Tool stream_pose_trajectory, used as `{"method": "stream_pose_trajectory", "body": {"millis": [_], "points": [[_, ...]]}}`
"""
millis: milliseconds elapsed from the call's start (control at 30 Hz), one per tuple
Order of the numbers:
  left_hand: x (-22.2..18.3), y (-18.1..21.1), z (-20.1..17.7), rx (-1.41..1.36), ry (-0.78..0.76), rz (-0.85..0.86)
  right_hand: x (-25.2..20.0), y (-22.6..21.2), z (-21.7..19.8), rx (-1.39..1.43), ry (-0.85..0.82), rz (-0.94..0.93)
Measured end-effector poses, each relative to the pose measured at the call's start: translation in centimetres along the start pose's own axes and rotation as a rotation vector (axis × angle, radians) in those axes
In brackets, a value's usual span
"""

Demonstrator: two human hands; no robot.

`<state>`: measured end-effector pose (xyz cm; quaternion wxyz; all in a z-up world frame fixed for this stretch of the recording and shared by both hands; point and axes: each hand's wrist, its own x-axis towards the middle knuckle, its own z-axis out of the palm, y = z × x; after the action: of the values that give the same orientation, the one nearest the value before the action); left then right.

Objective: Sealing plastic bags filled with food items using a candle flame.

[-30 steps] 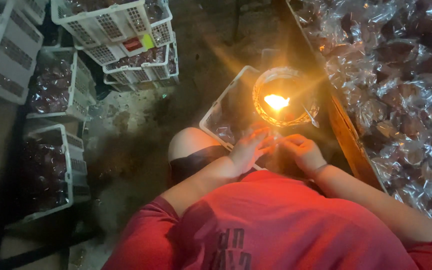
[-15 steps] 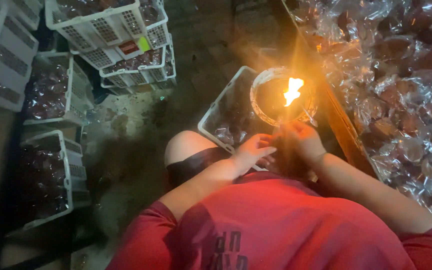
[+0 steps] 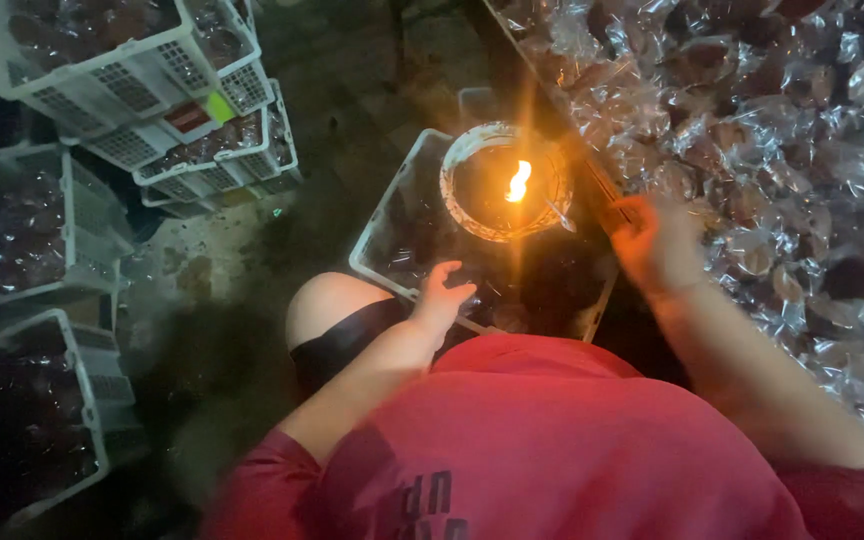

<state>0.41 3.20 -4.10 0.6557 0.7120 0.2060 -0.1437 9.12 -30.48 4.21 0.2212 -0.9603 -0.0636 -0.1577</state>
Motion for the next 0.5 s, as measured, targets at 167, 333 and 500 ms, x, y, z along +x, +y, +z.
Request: {"method": "stream_pose_trajectory", "body": {"millis": [167,333,500], "points": [[-1.3,3.3,0.2,-0.118,-0.206,-0.128,2.6,-0.6,-9.5,-0.414,-0.468,0.415],[-1.8,3.1,1.3,-0.138,-0.419,-0.039,1.4,3.1,-7.1,-0.073,-0.019,0.29],[-4.8,7.4,0.4,0.01,-0.515,0.079,0.0,-12.2,-7.5,1.025,-0.708,0.197]]}}
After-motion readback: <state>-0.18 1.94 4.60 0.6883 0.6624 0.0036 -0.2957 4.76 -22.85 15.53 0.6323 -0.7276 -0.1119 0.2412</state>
